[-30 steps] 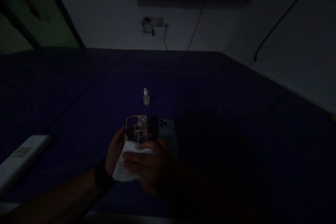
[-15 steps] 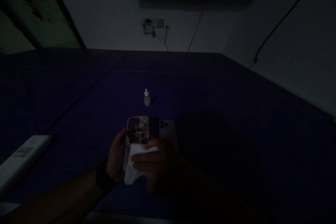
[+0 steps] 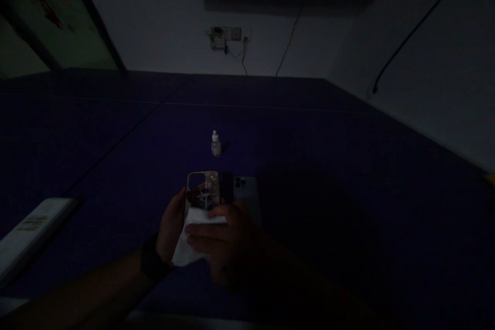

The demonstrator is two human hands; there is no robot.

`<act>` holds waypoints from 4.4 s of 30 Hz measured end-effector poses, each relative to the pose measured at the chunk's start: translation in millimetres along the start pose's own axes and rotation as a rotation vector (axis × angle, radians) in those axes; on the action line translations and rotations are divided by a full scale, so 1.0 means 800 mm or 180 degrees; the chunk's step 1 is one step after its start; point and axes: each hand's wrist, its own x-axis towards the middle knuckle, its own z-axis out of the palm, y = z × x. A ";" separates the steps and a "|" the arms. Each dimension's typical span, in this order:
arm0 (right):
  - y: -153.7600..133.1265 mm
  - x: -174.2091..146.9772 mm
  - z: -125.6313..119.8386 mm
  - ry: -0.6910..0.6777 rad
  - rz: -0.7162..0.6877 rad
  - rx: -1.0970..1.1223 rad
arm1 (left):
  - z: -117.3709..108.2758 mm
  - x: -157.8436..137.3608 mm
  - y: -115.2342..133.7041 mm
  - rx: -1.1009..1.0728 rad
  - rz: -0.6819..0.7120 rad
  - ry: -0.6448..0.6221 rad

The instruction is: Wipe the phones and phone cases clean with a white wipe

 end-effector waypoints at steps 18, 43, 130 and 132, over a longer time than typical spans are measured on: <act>0.028 -0.025 -0.010 0.0461 -0.0120 -0.0018 | 0.011 -0.001 -0.006 0.0354 0.0583 0.0346; 0.035 -0.025 -0.010 0.0681 0.0285 -0.0350 | 0.006 0.001 -0.009 0.0259 0.0776 0.0413; 0.030 -0.018 -0.011 0.0549 0.0596 -0.0549 | 0.019 -0.002 -0.013 0.0207 0.0748 0.0718; 0.030 -0.019 -0.010 0.0893 0.0643 -0.0496 | 0.017 -0.002 -0.013 0.0224 0.0658 0.0700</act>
